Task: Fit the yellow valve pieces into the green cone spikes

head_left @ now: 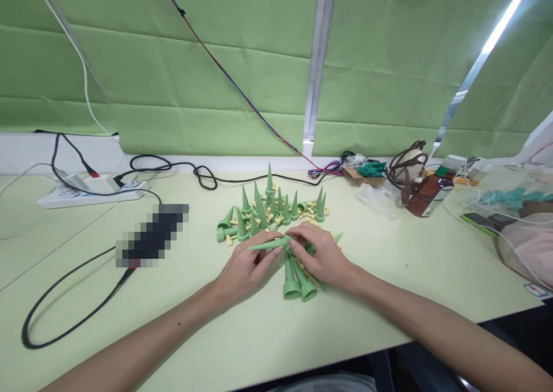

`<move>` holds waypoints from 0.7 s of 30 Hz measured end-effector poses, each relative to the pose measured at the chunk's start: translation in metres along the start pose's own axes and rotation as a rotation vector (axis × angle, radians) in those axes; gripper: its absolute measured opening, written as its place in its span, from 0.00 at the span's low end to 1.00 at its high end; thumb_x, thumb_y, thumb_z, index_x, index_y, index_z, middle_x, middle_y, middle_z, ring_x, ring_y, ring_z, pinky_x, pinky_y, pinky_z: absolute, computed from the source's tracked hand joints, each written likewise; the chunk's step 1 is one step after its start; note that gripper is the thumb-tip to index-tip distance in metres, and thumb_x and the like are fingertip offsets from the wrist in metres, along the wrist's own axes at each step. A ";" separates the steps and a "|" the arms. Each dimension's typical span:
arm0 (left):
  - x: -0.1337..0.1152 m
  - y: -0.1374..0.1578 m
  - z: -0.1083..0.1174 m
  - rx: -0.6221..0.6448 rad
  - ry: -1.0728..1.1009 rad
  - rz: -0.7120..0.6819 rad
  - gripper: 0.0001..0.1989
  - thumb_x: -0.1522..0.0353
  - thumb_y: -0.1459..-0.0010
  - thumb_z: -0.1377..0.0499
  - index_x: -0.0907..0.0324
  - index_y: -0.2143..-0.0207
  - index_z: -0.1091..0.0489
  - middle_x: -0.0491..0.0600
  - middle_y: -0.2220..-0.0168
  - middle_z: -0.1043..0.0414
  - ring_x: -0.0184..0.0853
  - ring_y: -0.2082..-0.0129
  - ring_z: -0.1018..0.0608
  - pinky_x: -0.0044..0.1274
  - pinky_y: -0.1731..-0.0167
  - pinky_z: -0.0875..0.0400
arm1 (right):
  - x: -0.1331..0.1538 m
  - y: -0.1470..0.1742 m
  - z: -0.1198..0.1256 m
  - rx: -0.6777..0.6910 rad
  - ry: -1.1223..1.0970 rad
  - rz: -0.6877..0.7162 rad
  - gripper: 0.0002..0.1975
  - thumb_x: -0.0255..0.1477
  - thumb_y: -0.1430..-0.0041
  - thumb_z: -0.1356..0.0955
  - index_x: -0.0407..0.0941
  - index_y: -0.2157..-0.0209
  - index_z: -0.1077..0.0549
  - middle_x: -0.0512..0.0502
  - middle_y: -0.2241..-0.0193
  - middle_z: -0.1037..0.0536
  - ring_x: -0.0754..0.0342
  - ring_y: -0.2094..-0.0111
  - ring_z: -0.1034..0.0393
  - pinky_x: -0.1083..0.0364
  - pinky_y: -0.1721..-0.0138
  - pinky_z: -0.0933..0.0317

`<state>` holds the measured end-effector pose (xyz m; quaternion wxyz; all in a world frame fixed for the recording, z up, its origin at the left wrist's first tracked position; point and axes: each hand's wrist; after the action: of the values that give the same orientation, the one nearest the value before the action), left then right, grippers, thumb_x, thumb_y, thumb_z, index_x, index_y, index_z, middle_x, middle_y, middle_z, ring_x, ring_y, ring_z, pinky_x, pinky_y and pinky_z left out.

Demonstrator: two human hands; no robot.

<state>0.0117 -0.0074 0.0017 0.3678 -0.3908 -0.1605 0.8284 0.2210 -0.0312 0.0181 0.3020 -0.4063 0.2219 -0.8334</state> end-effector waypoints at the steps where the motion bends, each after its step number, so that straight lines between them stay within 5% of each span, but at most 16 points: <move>1: -0.001 0.000 0.000 -0.009 0.000 -0.012 0.11 0.66 0.33 0.45 0.56 0.51 0.27 0.49 0.56 0.23 0.29 0.69 0.23 0.20 0.71 0.29 | 0.000 0.000 0.000 0.011 0.004 0.002 0.07 0.26 0.33 0.36 0.44 0.56 0.27 0.46 0.68 0.26 0.53 0.66 0.31 0.55 0.63 0.35; 5: -0.005 0.000 -0.001 -0.151 -0.030 -0.024 0.08 0.67 0.35 0.43 0.61 0.60 0.26 0.48 0.66 0.23 0.25 0.80 0.30 0.20 0.79 0.35 | -0.005 -0.001 0.001 -0.009 0.036 0.005 0.07 0.26 0.32 0.36 0.44 0.56 0.27 0.46 0.67 0.25 0.53 0.65 0.30 0.54 0.62 0.35; 11: -0.004 -0.003 -0.001 -0.271 -0.186 -0.031 0.12 0.67 0.39 0.40 0.60 0.76 0.32 0.42 0.83 0.34 0.26 0.84 0.34 0.21 0.80 0.40 | -0.019 -0.004 0.007 -0.125 0.149 -0.010 0.07 0.26 0.33 0.37 0.44 0.56 0.28 0.44 0.64 0.24 0.49 0.62 0.28 0.51 0.59 0.34; 15: 0.000 -0.002 -0.001 -0.209 -0.261 -0.002 0.22 0.64 0.40 0.40 0.59 0.83 0.44 0.40 0.86 0.42 0.26 0.85 0.39 0.21 0.81 0.44 | -0.028 -0.007 0.010 -0.105 0.230 -0.037 0.08 0.25 0.34 0.37 0.44 0.55 0.29 0.42 0.63 0.24 0.47 0.60 0.28 0.48 0.56 0.34; 21: 0.001 -0.004 -0.001 0.017 -0.252 0.200 0.23 0.58 0.37 0.44 0.59 0.81 0.43 0.41 0.84 0.39 0.28 0.83 0.37 0.22 0.80 0.46 | -0.036 -0.008 0.012 -0.053 0.295 -0.072 0.09 0.24 0.34 0.38 0.43 0.55 0.29 0.40 0.60 0.23 0.46 0.58 0.29 0.47 0.54 0.34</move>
<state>0.0139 -0.0041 0.0024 0.2637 -0.2949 -0.1586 0.9046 0.2460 -0.0026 0.0101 0.2253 -0.2950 0.2712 -0.8881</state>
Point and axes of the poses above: each hand's wrist, its own y-axis away from the middle knuckle, its own z-axis out of the back of the hand, x = y × z
